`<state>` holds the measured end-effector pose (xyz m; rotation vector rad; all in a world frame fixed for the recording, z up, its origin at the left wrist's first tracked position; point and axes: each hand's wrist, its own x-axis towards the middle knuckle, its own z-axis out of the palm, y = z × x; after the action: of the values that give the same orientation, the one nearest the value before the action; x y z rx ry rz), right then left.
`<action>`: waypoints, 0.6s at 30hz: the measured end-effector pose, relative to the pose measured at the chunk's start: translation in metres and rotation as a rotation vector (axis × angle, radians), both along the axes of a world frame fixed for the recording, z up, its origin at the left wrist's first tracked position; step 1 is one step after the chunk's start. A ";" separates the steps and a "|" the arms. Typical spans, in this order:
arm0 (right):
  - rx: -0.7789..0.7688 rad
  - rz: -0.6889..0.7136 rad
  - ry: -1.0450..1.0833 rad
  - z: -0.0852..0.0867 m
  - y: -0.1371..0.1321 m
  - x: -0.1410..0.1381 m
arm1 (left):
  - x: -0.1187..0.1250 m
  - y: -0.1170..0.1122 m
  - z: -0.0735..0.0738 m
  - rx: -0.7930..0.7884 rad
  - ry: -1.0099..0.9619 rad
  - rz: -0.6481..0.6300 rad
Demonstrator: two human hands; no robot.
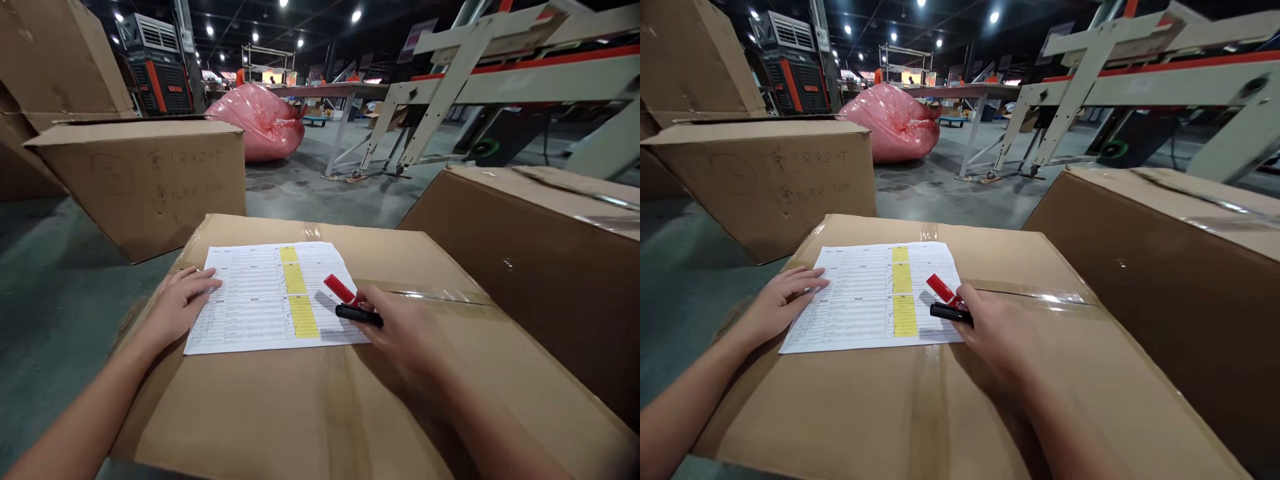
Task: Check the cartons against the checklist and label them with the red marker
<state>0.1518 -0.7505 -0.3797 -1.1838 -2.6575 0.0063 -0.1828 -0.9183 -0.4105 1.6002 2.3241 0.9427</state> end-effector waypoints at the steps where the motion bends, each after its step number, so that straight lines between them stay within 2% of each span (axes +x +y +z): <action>1: -0.037 -0.010 -0.019 0.000 0.001 0.000 | 0.000 0.000 0.001 0.000 -0.020 0.006; 3: -0.097 -0.005 -0.056 -0.001 0.003 0.000 | 0.001 0.001 0.002 -0.001 -0.051 0.019; 9: -0.080 0.077 -0.039 -0.005 0.008 0.000 | 0.001 0.001 0.003 0.002 -0.078 0.028; 18: -0.141 0.060 -0.050 -0.007 0.007 0.000 | -0.001 0.000 0.000 0.021 -0.097 0.029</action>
<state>0.1517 -0.7435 -0.3870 -1.1593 -2.7749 0.1789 -0.1836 -0.9180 -0.4102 1.4973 2.2855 1.0309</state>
